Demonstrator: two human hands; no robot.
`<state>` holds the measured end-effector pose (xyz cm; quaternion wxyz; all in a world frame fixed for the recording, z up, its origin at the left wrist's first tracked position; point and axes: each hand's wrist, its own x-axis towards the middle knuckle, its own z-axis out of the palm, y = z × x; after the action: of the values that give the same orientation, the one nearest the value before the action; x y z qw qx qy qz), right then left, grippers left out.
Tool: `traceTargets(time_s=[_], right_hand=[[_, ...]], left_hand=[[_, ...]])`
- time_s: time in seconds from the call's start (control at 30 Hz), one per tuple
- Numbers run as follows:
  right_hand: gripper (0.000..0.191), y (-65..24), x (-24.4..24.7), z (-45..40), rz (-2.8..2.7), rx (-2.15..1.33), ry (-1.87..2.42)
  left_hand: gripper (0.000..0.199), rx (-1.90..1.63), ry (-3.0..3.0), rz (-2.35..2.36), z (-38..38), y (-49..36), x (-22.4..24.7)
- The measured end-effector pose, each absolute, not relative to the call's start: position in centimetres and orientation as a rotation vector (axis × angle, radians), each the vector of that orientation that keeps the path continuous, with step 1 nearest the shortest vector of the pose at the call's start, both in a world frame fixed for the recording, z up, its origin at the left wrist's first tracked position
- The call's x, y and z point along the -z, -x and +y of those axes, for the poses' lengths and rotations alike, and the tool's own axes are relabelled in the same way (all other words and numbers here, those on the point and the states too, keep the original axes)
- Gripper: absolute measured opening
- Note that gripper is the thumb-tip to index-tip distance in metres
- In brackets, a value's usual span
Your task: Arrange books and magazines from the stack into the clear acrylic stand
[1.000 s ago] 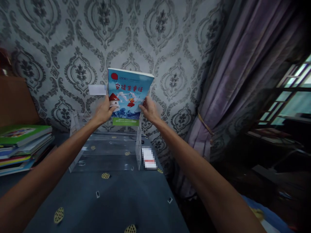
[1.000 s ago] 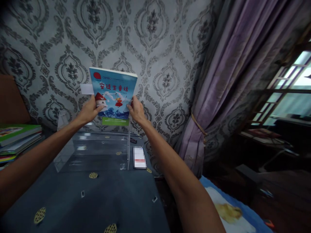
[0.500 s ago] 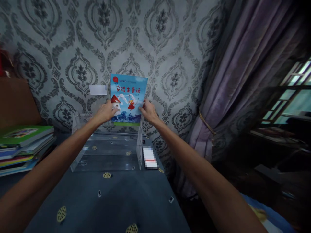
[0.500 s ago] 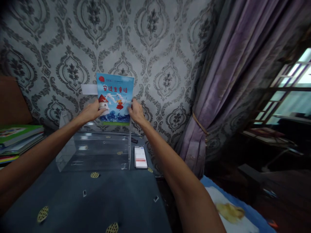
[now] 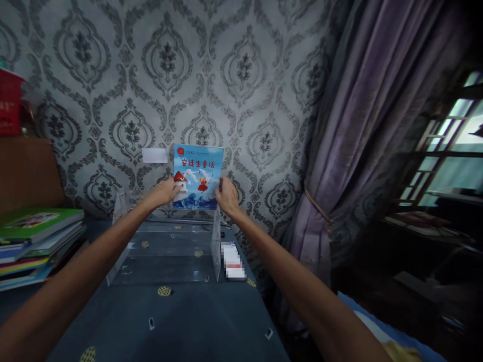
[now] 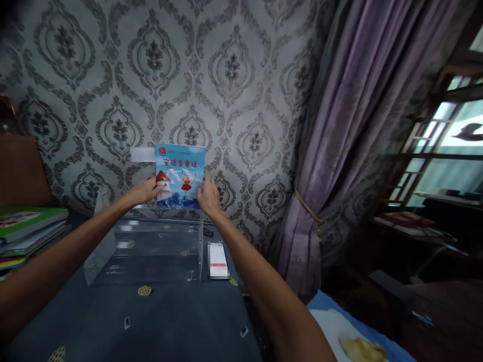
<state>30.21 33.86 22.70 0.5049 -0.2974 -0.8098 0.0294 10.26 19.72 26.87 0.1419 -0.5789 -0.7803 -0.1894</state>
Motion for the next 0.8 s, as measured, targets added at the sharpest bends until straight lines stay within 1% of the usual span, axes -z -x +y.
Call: traceTargets(time_s=[0.17, 0.33, 0.47, 0.7, 0.8], right_hand=[[0.048, -29.9, -22.8, 34.5, -1.877, -0.212, 0.700], [0.049, -29.0, -23.2, 35.1, -1.878, -0.459, 0.669], [0.046, -28.5, -23.1, 34.8, -1.866, -0.452, 0.674], [0.031, -28.1, -22.8, 34.8, -1.846, -0.433, 0.731], [0.027, -28.1, -22.5, 35.0, -1.847, -0.439, 0.741]], left_hand=[[0.040, 0.588, 1.672, -2.254, 20.1, -10.1, -26.7], [0.038, 0.622, 1.648, -2.270, 20.8, -10.1, -26.6], [0.036, 0.653, 1.647, -2.262, 21.3, -9.8, -26.4], [0.040, 0.689, 1.641, -2.273, 22.2, -9.4, -26.1], [0.040, 0.705, 1.669, -2.263, 22.4, -9.2, -26.1]])
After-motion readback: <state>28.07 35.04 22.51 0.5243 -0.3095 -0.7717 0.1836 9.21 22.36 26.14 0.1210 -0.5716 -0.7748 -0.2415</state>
